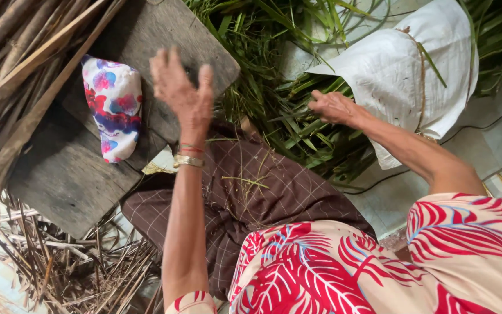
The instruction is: Stripping the leafy part off palm fronds using a knife to extract the midribs
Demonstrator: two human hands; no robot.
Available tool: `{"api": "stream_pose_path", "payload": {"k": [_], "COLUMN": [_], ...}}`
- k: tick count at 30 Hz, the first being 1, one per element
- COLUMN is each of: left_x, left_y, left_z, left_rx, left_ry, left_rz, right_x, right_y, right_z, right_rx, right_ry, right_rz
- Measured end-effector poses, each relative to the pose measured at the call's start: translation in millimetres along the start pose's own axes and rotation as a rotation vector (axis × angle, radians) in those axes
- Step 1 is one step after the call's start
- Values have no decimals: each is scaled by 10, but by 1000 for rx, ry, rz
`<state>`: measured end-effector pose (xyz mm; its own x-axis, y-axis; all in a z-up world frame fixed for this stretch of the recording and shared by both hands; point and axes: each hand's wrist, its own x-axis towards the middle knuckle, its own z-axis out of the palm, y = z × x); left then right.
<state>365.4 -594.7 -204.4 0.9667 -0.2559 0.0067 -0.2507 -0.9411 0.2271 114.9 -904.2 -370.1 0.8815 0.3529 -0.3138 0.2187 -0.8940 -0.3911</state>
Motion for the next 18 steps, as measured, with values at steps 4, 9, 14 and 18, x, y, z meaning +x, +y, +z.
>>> {"api": "stream_pose_path", "payload": {"k": [4,9,14,18], "left_x": [-501,-832,-1134,-1659], "left_y": [621,756,1247,1320], "left_z": [-219,235,-421,100], "left_rx": [-754,-1283,-1430,-1528], "left_ry": [-52,-729,-1444,-1501], "left_rz": [204,-132,-660,-771], "right_x": [-149,-432,-718,-782], "right_y": [-385,-949,-1544,-2040], "right_z": [-297,-1104,-1953,-2244], "right_rx": [115,254,345,391], "right_ry": [62,217,288,273], "right_rz": [-22,-124,-214,-251]}}
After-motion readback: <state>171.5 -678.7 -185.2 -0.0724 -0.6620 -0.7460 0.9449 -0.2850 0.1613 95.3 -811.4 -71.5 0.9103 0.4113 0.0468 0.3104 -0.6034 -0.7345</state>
